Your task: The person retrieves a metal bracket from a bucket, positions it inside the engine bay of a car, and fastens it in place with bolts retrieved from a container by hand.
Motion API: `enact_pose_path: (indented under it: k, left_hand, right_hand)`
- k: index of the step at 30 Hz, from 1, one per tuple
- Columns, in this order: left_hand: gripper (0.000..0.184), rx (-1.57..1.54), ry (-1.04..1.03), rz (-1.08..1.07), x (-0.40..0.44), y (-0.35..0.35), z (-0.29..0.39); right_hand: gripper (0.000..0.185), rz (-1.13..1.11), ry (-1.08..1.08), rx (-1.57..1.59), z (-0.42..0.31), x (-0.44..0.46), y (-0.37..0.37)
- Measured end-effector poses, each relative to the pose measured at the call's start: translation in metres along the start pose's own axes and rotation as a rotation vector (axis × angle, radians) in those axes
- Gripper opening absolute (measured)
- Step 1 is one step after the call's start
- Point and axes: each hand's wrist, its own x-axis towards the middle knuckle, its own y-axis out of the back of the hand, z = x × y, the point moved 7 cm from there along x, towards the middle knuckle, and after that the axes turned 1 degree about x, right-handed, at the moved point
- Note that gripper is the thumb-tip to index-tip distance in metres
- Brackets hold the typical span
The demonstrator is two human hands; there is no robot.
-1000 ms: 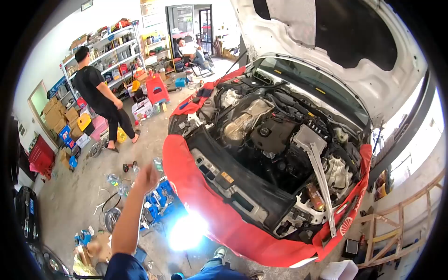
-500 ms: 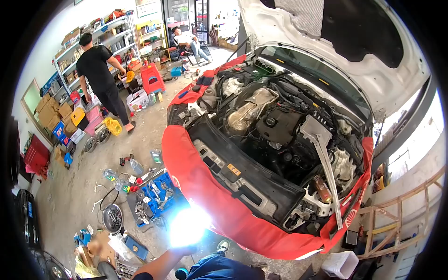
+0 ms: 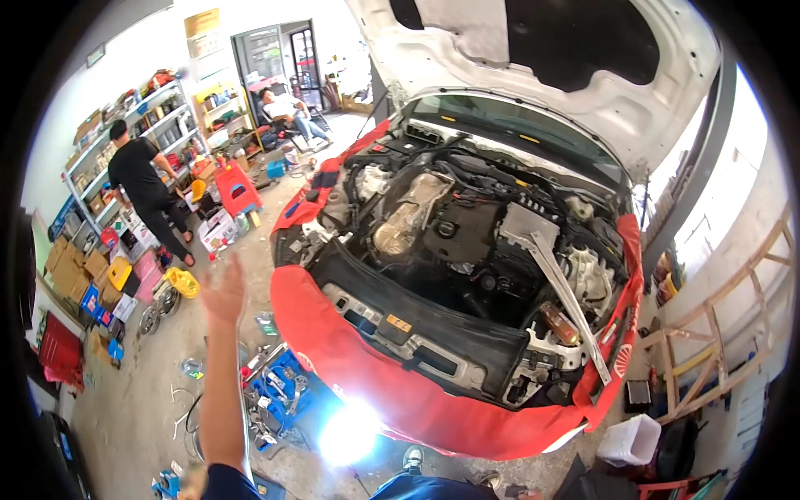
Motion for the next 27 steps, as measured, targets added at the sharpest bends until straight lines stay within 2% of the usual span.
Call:
enact_pose_path:
  k: [2,3,4,5,6,7,8,9,10,11,12,14,15,16,17,18,19,20,21,22,23,24,25,27]
  left_hand:
    - [0.042,-0.027,-0.045,-0.075,0.019,-0.006,0.032]
    - [0.042,-0.027,-0.026,-0.052,0.010,0.003,0.026]
    - [0.039,0.078,0.049,-0.183,-0.008,0.006,0.015]
    - [0.037,0.182,0.134,-0.317,-0.023,0.013,0.001]
    - [0.037,0.341,0.166,-0.374,-0.043,0.029,-0.028]
    - [0.047,0.499,0.204,-0.437,-0.071,0.046,-0.064]
    - [0.043,0.720,0.112,-0.461,-0.092,0.087,-0.089]
    - [0.040,0.821,0.486,-0.303,-0.111,0.146,-0.118]
    - [0.034,0.795,0.731,0.074,-0.138,0.207,-0.138]
    - [0.034,0.768,0.866,0.233,-0.168,0.252,-0.155]
    - [0.034,0.716,0.988,0.264,-0.199,0.286,-0.175]
    - [0.034,0.642,1.189,0.254,-0.250,0.320,-0.208]
    - [0.034,0.719,1.244,0.212,-0.263,0.319,-0.217]
    - [0.033,0.993,1.253,0.069,-0.268,0.289,-0.218]
    - [0.039,1.270,1.256,-0.073,-0.271,0.258,-0.220]
    - [0.038,1.612,1.223,-0.396,-0.261,0.255,-0.229]
    - [0.038,1.974,1.074,-0.797,-0.249,0.252,-0.237]
    - [0.039,2.200,0.890,-1.104,-0.243,0.242,-0.249]
    - [0.041,2.285,0.718,-1.234,-0.233,0.213,-0.259]
    - [0.038,2.260,0.743,-1.149,-0.230,0.172,-0.266]
    - [0.035,1.979,0.558,-1.067,-0.224,0.162,-0.270]
    - [0.037,2.015,0.632,-1.037,-0.215,0.170,-0.276]
    - [0.037,1.863,0.589,-1.092,-0.211,0.166,-0.284]
    - [0.035,1.917,0.599,-1.141,-0.219,0.154,-0.309]
  right_hand:
    - [0.030,-0.090,-0.107,0.130,0.049,0.020,0.033]
    - [0.029,-0.181,-0.243,0.265,0.082,0.033,0.053]
    - [0.029,-0.255,-0.425,0.405,0.083,0.012,0.054]
    - [0.022,0.091,-0.118,-0.028,0.082,-0.005,0.068]
    - [0.022,0.049,-0.121,-0.029,0.111,0.004,0.082]
    - [0.021,-0.012,-0.131,0.123,0.114,-0.020,0.082]
    - [0.020,-0.070,-0.125,0.278,0.109,-0.034,0.083]
    - [0.020,-0.052,-0.139,0.292,0.110,-0.044,0.078]
    - [0.022,0.075,-0.180,0.126,0.111,-0.059,0.073]
    - [0.025,0.195,-0.220,-0.044,0.115,-0.072,0.074]
    - [0.025,0.198,-0.232,-0.040,0.120,-0.077,0.073]
    - [0.037,0.122,-0.287,0.026,0.146,-0.074,0.070]
    - [0.036,-0.041,0.030,-0.222,0.143,-0.069,0.066]
    - [0.036,-0.126,0.380,-0.434,0.141,-0.072,0.063]
    - [0.034,-0.170,0.065,-0.015,0.152,-0.059,0.063]
    - [0.032,-0.203,-0.237,0.432,0.166,-0.057,0.054]
    - [0.030,-0.174,0.291,-0.399,0.145,-0.044,0.052]
    - [0.029,-0.127,0.765,-1.265,0.142,-0.046,0.039]
    - [0.021,0.021,0.646,-1.221,0.129,-0.040,0.044]
    - [0.024,0.073,0.400,-0.818,0.109,-0.046,0.051]
    - [0.029,0.197,0.223,-0.377,0.077,-0.066,0.052]
    - [0.035,0.278,0.095,-0.180,0.053,-0.082,0.050]
    - [0.034,0.304,0.131,-0.154,0.056,-0.077,0.052]
    - [0.033,0.378,0.156,-0.131,0.077,-0.076,0.059]
